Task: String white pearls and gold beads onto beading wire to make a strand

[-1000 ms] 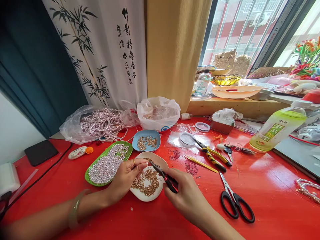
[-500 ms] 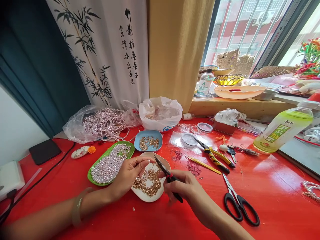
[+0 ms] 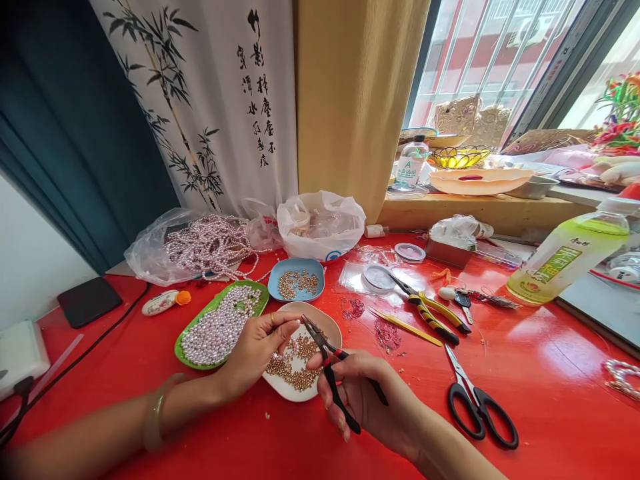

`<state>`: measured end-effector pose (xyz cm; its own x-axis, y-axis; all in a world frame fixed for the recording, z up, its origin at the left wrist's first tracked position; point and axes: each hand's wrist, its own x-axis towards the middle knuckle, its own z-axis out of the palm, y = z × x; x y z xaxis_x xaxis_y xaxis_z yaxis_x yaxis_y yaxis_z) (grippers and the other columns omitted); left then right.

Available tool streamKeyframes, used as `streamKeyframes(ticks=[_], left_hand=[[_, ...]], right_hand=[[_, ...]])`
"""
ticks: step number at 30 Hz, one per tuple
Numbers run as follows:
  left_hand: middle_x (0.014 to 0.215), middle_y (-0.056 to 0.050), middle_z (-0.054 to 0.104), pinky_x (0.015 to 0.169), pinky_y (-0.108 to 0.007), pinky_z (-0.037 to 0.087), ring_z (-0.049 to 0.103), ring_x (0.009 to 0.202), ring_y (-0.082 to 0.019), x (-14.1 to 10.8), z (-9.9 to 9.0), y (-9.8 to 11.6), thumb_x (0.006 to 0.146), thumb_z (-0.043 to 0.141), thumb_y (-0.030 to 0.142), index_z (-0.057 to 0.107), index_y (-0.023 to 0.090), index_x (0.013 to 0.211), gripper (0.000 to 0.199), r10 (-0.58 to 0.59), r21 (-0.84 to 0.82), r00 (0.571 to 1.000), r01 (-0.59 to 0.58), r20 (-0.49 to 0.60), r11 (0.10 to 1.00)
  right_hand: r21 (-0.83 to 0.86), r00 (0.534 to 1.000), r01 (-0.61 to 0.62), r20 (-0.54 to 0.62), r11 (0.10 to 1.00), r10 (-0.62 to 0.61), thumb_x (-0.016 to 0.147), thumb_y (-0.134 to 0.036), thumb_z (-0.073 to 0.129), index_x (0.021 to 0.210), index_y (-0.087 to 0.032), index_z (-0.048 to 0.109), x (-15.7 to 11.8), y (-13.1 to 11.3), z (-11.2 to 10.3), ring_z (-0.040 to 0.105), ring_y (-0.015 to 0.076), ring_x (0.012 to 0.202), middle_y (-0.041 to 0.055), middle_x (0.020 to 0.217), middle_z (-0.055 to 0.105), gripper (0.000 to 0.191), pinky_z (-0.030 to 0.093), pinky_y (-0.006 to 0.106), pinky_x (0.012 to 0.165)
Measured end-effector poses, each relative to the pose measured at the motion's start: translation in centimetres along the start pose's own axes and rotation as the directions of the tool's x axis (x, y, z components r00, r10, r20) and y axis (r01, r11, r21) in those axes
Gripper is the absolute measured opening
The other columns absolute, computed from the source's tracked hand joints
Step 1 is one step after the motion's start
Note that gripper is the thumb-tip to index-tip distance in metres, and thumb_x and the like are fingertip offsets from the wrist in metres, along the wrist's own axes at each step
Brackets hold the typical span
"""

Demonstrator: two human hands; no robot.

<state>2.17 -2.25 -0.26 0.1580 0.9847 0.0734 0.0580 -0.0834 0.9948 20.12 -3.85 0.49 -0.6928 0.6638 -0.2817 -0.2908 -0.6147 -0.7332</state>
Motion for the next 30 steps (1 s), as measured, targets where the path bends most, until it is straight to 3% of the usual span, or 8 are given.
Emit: streamKeyframes(ticks=[5,19,25,30], left_hand=[[0.049,0.005,0.036,0.046,-0.019,0.029,0.032,0.047,-0.008,-0.05,0.00,0.16,0.076,0.051,0.035,0.066,0.012,0.082,0.028,0.012,0.013,1.000,-0.012,-0.004,1.000],[0.048,0.004,0.035,0.046,-0.020,0.029,0.032,0.047,-0.008,-0.04,-0.12,0.19,0.075,0.051,0.038,0.067,0.013,0.081,0.030,0.010,0.024,1.000,-0.010,0.005,1.000],[0.048,0.004,0.035,0.047,-0.020,0.029,0.031,0.047,-0.008,-0.01,-0.18,0.10,0.076,0.050,0.037,0.066,0.012,0.076,0.030,0.012,0.024,1.000,-0.012,0.018,1.000],[0.046,0.005,0.033,0.045,-0.021,0.027,0.031,0.045,-0.008,0.07,-0.25,0.09,0.077,0.048,0.039,0.064,0.012,0.072,0.033,0.014,0.057,1.000,-0.015,0.020,0.998]], right_hand=[[0.042,1.000,-0.011,0.030,0.999,0.009,0.069,-0.021,0.045,0.098,-0.010,0.053,0.11,0.19,-0.15,0.049,0.0092,0.039,0.0003,0.057,0.053,0.032,0.032,0.018,0.035],[0.038,1.000,0.005,0.014,0.999,-0.006,0.067,-0.021,0.050,0.084,-0.012,0.058,0.13,0.16,-0.19,0.045,0.0068,0.036,-0.0021,0.053,0.049,0.021,0.031,0.017,0.033],[-0.154,0.993,0.090,-0.055,0.984,-0.100,0.067,-0.021,0.049,0.080,-0.011,0.058,0.02,0.00,0.14,0.041,0.0061,0.034,-0.0025,0.051,0.048,0.018,0.025,0.020,0.037],[-0.437,0.975,0.097,-0.136,0.894,-0.173,0.070,-0.019,0.046,0.075,-0.010,0.059,-0.13,-0.30,0.22,0.032,0.0057,0.036,-0.0050,0.042,0.041,0.016,0.020,0.022,0.041]])
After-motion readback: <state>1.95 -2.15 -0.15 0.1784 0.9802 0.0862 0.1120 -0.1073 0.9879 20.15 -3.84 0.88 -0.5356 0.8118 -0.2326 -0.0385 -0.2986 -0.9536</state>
